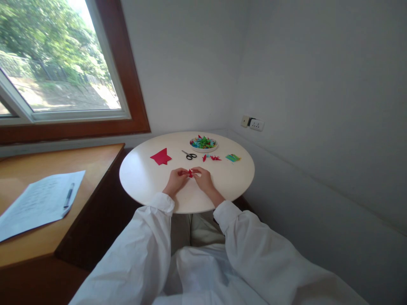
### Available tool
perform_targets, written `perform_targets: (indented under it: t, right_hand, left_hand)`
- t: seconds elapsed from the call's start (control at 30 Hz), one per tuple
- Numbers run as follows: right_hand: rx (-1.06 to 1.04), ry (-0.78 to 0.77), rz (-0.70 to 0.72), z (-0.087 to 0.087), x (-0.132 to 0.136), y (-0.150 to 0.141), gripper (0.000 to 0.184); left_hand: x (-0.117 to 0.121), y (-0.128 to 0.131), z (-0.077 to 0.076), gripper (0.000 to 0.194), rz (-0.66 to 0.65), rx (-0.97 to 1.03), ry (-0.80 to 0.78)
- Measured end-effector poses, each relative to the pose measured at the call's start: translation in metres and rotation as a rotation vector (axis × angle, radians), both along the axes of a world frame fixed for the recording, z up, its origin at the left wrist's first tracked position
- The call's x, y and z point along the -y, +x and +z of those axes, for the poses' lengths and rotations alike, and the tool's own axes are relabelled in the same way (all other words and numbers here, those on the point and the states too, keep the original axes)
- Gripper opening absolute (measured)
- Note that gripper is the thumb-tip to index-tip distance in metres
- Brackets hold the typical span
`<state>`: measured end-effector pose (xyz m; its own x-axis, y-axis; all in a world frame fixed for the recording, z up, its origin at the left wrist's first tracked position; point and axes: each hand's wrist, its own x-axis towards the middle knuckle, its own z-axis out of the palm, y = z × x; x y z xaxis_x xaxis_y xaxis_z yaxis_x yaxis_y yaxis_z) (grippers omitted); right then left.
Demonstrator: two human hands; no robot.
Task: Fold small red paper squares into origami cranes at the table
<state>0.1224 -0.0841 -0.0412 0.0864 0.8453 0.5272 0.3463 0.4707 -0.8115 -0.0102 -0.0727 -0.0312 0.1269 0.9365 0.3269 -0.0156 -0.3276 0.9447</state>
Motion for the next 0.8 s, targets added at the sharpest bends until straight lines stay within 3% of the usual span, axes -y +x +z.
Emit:
perform_targets:
  t: [0.23,0.63,0.8]
  right_hand:
    - [-0.076,-0.025,0.040,-0.0037,-0.0043,-0.0008,0.015]
    - [-0.164,-0.041,0.053,-0.0053,-0.0036,-0.0003,0.029]
    - [-0.179,-0.043,0.050,-0.0073,-0.0055,-0.0002,0.028]
  left_hand:
    - [0.0010,0.0000,0.0012,0.015,0.003,0.023,-0.040]
    - [0.0067,-0.0004,0.0032,0.034,-0.064,0.108,-0.124]
    - [0.0024,-0.0024,0.0007,0.033,-0.052,0.128,-0.135]
